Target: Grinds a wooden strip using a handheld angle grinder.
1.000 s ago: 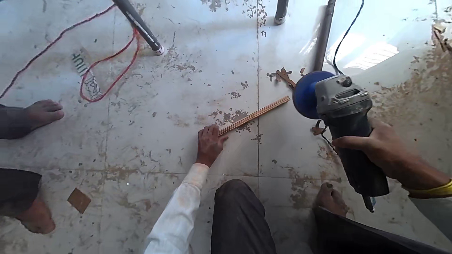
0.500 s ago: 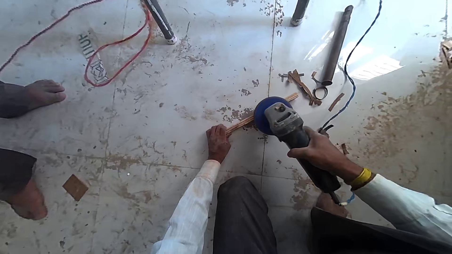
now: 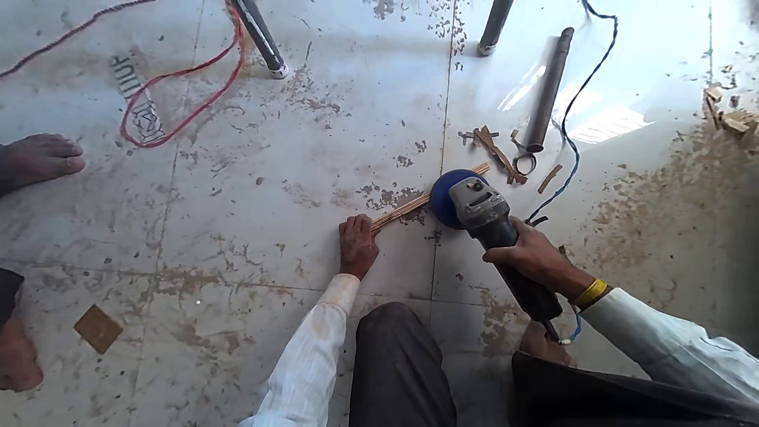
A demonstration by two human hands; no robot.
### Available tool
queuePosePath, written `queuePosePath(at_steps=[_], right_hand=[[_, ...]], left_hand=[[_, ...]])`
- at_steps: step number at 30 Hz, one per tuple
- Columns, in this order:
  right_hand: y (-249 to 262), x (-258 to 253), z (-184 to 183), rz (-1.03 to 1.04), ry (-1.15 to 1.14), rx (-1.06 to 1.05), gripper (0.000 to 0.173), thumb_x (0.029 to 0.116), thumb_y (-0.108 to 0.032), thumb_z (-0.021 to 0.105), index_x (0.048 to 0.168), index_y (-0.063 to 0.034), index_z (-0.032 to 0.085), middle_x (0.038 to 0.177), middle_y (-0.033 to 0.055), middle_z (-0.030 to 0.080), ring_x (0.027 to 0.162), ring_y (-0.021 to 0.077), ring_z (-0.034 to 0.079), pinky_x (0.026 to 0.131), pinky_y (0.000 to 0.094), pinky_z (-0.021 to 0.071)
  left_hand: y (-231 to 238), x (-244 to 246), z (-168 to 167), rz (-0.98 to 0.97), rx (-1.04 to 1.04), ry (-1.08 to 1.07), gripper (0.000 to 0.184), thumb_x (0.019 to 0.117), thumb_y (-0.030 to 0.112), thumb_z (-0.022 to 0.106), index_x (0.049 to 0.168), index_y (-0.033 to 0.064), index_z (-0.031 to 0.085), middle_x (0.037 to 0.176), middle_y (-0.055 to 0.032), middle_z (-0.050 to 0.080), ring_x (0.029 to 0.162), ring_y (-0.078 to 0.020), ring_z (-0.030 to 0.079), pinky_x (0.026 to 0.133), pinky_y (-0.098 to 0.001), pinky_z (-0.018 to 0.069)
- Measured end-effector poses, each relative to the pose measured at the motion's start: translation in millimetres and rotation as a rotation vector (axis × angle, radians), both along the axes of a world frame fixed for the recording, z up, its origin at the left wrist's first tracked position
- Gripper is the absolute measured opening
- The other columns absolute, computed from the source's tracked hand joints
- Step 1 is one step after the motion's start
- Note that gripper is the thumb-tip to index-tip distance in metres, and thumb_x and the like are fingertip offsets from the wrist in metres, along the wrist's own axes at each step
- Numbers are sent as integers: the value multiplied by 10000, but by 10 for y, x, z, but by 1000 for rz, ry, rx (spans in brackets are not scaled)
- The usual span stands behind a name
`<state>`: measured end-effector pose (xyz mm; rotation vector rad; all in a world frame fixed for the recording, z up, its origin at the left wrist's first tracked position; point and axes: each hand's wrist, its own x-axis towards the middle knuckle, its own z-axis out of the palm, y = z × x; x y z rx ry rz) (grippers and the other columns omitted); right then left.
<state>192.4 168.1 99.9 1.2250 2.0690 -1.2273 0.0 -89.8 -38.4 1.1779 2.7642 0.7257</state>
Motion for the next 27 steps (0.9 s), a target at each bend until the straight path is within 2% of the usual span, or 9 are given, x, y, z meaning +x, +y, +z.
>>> queuePosePath(at_steps=[9,17,22,27], right_hand=[[183,132,-11,-151,58,-30,614,739,-254,842,1286,-137,589,920,130,685,758,295,674,632,522,533],[326,233,-30,-278,100,-18,643,696,-281,836,1271,-130,589,909,131,688,737,284,683,622,495,556],[135,183,64,-131,61,23,704,723,-307,863,1342,-150,568,910,125,694,750,292,686,630,523,550],[-68,7,9,-7,14,-40,678,731,-317,865,1324,-159,578,908,113,689,770,274,681,657,509,546]], left_hand=[[-20,9,-31,-2,56,10,197,906,57,720,1002,-108,676,1085,-284,692,1035,-469,665,912,-606,488],[-5,33,-87,8,54,50,191,903,62,729,996,-98,682,1067,-268,695,1023,-444,669,901,-587,488],[-17,52,-33,17,-9,-24,204,959,79,692,1044,-106,673,1143,-278,678,1100,-463,639,969,-592,471],[-3,31,-79,26,6,-4,201,933,65,706,1044,-101,682,1136,-285,685,1095,-487,643,956,-614,486]])
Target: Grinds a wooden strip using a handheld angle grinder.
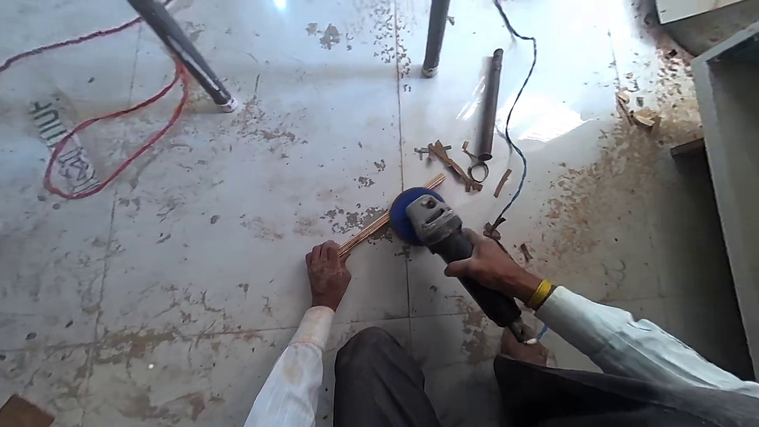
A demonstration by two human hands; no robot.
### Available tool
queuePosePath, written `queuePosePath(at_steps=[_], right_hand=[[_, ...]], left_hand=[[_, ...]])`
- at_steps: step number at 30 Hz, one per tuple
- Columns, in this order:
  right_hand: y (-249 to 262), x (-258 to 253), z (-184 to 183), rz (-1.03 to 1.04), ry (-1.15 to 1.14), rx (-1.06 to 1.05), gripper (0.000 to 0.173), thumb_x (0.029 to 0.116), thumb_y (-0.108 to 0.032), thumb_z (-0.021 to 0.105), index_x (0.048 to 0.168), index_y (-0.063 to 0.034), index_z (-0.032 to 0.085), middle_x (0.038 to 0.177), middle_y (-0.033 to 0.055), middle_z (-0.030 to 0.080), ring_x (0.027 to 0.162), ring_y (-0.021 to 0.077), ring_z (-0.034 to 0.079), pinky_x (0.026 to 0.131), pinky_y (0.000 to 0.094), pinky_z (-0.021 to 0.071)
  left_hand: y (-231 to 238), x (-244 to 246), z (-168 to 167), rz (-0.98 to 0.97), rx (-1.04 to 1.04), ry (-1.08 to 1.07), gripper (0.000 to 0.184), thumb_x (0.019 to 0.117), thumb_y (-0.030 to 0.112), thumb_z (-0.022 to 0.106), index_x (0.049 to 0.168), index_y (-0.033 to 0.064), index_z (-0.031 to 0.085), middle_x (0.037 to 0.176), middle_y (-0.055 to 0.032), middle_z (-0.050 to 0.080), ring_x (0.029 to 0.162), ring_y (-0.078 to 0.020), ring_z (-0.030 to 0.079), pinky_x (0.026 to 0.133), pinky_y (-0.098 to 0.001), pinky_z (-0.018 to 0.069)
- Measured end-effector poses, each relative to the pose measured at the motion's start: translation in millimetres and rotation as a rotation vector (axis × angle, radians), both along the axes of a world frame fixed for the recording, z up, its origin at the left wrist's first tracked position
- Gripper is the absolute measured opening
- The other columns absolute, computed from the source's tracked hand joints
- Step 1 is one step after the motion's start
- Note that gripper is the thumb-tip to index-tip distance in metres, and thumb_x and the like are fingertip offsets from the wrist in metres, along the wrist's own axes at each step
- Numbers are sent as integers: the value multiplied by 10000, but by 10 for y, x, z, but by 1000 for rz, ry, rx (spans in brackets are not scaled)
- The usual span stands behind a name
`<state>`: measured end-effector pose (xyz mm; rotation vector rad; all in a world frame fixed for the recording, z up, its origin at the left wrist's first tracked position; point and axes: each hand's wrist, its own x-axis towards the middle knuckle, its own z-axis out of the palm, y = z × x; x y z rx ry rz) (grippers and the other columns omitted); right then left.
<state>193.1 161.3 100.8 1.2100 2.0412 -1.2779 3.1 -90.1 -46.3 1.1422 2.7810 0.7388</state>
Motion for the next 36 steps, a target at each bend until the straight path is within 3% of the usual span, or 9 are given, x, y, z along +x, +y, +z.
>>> queuePosePath(at_steps=[4,9,22,28,36], right_hand=[[79,59,-36,5,-11,-13,673,742,-321,854,1328,-151,569,924,120,682,787,275,678,668,506,538],[364,197,-138,-139,50,-35,695,718,-296,861,1323,-121,568,976,131,686,827,278,686,714,511,560],[699,414,-220,-388,174,-23,677,650,-276,836,1267,-122,601,938,123,706,750,262,705,650,472,594],[497,416,-59,-311,156,-15,685,692,-292,831,1314,-147,583,946,108,710,762,256,704,644,475,582],[440,356,-218,-206,117,-22,656,725,-306,854,1293,-119,585,940,121,692,790,263,687,673,484,557]], left_hand=[[-25,11,3,2,20,27,199,930,66,693,1024,-109,671,1108,-291,682,1060,-501,644,928,-610,489],[-33,8,-15,4,32,24,201,931,69,695,1021,-109,669,1098,-292,682,1059,-496,645,927,-616,488],[-13,8,-47,0,39,57,206,920,66,704,1022,-111,674,1098,-288,685,1050,-485,651,927,-599,493],[-22,9,-59,5,22,85,214,932,81,684,1023,-112,673,1092,-290,687,1039,-486,657,918,-594,502],[-13,24,-27,9,28,101,217,934,81,654,1020,-117,673,1074,-295,687,1025,-500,657,908,-601,499]])
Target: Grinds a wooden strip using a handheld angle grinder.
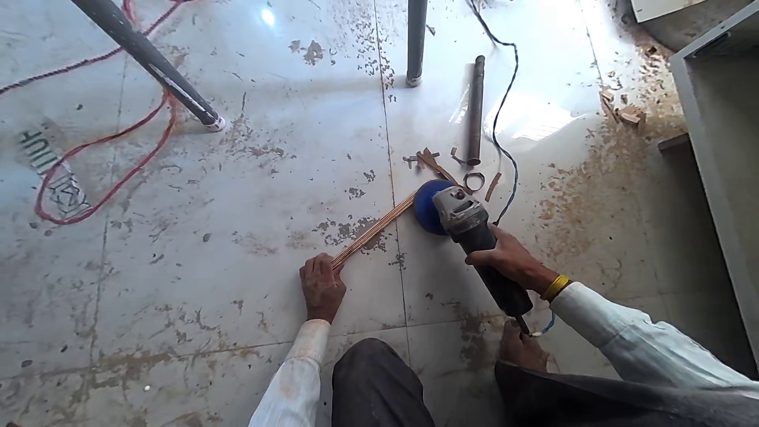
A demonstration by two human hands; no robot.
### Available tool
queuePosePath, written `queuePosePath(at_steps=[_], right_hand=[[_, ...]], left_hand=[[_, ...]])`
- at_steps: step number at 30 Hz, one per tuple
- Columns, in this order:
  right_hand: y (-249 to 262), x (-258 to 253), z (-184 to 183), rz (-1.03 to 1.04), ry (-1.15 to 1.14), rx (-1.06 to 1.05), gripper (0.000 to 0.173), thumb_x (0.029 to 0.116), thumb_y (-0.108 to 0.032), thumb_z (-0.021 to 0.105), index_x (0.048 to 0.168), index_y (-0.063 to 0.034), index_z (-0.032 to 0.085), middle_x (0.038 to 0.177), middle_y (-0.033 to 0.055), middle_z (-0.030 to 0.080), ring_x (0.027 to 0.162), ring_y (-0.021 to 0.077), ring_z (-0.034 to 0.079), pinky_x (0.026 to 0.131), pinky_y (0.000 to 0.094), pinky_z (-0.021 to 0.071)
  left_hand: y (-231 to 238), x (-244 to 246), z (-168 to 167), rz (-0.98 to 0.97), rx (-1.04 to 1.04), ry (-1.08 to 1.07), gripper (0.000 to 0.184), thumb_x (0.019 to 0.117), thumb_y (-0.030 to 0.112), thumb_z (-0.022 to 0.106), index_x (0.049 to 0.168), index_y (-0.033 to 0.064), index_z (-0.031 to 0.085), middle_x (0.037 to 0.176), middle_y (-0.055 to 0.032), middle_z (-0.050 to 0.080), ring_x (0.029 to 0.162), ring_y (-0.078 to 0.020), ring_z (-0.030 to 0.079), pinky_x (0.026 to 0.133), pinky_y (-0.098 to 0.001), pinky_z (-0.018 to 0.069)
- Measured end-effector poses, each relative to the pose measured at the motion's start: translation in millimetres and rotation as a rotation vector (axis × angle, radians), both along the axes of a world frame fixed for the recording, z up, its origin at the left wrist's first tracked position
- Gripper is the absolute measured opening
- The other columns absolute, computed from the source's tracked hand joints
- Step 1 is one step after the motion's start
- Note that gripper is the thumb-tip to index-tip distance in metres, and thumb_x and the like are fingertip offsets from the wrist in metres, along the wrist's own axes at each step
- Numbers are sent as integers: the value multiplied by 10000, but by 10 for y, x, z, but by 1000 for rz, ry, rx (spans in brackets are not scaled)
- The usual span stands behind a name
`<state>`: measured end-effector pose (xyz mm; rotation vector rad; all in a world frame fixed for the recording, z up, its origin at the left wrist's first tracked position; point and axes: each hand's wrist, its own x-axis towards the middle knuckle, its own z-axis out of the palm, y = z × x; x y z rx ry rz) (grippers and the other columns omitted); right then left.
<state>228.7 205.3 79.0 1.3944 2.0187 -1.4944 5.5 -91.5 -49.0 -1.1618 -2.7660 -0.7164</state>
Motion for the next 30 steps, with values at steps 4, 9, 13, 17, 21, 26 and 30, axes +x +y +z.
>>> queuePosePath(at_steps=[4,9,13,17,21,26,30], right_hand=[[147,89,26,-134,54,-28,653,713,-269,830,1297,-110,583,930,135,700,748,275,695,651,482,575],[218,256,64,-200,103,-42,695,666,-320,817,1296,-141,584,952,108,716,749,258,711,645,460,596],[146,191,138,-158,96,-41,704,677,-299,827,1321,-158,578,958,101,719,751,247,714,643,452,602],[-16,22,115,-4,44,4,665,707,-296,865,1293,-145,589,924,101,705,763,248,699,649,470,575],[-183,-121,106,124,-41,4,666,718,-310,865,1305,-154,592,935,99,698,778,246,691,674,477,564],[-158,-105,43,97,-19,-10,652,740,-282,857,1313,-134,585,947,114,697,800,257,689,689,488,556],[5,-72,6,4,15,-3,629,731,-287,852,1281,-130,590,932,112,697,779,258,689,662,480,558]], left_hand=[[5,-3,25,0,8,-29,214,926,57,664,1035,-127,666,1075,-313,683,1028,-513,656,915,-618,503],[-10,-1,-22,-5,25,18,221,931,94,664,1014,-111,669,1048,-291,689,998,-495,661,886,-599,511],[-8,-16,-43,-8,19,24,218,934,98,663,1009,-107,666,1052,-290,685,1005,-491,658,889,-598,507],[-6,-17,-31,-1,17,1,226,930,94,662,1015,-115,669,1058,-293,687,1008,-496,659,900,-605,504],[-4,-13,-15,-2,13,10,222,936,100,640,1003,-110,668,1050,-290,688,996,-491,661,893,-600,504],[-19,14,-10,1,12,-11,233,953,107,633,1021,-114,665,1080,-296,679,1029,-496,650,924,-598,497],[-3,-4,-4,2,10,1,222,938,94,644,1012,-114,666,1068,-291,683,1017,-498,655,906,-596,505]])
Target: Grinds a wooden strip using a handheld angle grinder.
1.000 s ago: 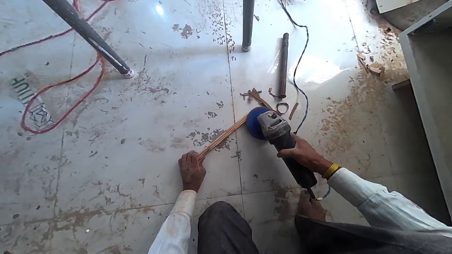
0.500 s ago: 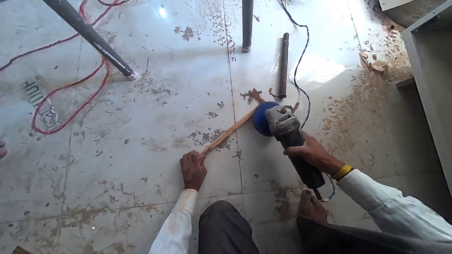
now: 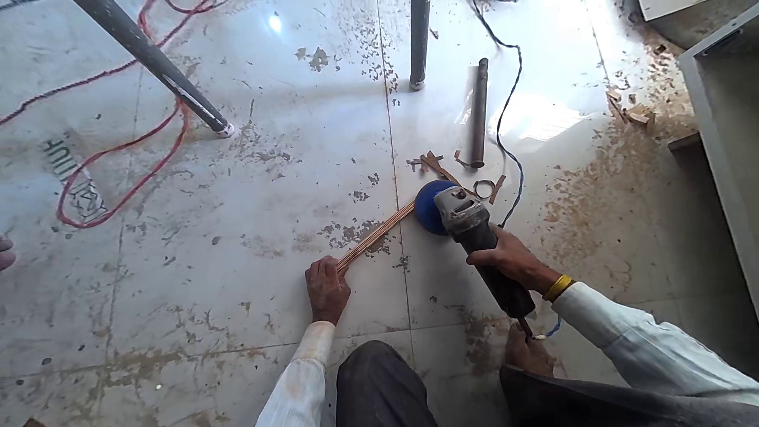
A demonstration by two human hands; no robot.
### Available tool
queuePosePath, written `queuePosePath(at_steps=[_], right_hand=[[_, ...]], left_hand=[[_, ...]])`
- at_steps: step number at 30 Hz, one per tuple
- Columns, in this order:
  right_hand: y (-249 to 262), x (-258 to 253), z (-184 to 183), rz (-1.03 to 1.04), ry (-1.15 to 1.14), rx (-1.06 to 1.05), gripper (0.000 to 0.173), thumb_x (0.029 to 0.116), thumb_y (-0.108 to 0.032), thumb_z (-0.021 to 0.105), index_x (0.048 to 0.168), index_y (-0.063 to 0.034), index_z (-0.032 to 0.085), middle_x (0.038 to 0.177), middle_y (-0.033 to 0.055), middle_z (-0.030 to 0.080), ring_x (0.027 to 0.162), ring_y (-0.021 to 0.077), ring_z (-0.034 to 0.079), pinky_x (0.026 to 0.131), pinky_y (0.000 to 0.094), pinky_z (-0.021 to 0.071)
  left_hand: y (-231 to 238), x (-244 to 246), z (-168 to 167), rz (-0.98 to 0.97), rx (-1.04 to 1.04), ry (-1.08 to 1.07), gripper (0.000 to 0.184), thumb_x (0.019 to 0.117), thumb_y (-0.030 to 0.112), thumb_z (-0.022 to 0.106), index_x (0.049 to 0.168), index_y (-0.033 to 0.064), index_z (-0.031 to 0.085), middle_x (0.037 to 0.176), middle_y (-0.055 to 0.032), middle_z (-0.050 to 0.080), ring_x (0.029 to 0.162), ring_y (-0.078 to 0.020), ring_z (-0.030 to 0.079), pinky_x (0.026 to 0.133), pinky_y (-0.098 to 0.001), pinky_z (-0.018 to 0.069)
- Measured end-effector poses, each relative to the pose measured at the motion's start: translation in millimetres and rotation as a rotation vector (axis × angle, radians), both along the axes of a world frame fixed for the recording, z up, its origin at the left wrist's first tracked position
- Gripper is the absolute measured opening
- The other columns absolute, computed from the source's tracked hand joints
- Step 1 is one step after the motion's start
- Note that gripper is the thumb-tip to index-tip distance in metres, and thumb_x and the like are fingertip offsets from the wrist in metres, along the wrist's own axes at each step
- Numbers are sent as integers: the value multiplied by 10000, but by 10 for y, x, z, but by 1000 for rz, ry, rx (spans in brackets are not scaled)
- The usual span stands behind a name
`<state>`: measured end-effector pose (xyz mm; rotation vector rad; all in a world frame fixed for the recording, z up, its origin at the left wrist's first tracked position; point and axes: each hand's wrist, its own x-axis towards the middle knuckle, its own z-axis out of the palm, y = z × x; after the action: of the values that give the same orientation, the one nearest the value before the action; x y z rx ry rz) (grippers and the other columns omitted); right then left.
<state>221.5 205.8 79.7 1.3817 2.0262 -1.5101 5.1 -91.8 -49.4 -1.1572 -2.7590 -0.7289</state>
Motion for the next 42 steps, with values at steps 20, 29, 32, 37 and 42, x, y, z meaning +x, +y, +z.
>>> queuePosePath(at_steps=[20,29,32,37,42], right_hand=[[36,80,-128,-63,69,-13,651,710,-287,846,1288,-127,592,952,111,699,795,249,692,676,475,565],[80,361,225,-285,166,-78,660,676,-282,771,1294,-145,582,982,79,732,765,229,723,643,414,611],[93,422,361,-337,198,-38,632,657,-278,755,1252,-146,587,893,51,720,693,196,713,588,381,607],[124,447,441,-359,244,-5,535,675,-265,731,1180,-147,600,844,18,711,662,162,706,561,355,601],[28,341,477,-426,356,-151,464,707,-249,695,1153,-152,607,866,37,730,677,180,722,571,365,618]], left_hand=[[-17,3,-19,2,-5,14,234,941,109,630,1004,-112,676,1069,-288,690,1012,-489,662,911,-592,507],[-14,34,136,11,-61,-37,236,935,123,684,1003,-103,690,1067,-280,698,1019,-475,667,889,-587,522],[-56,181,426,77,-261,-118,284,954,171,684,974,-112,693,975,-284,703,954,-474,693,811,-583,561],[39,457,909,278,-575,-525,479,1031,393,601,1037,-77,693,936,-270,713,955,-437,709,864,-605,531],[244,466,962,106,-431,-1170,491,1024,494,588,1009,11,675,808,-118,692,749,-261,663,764,-474,539]])
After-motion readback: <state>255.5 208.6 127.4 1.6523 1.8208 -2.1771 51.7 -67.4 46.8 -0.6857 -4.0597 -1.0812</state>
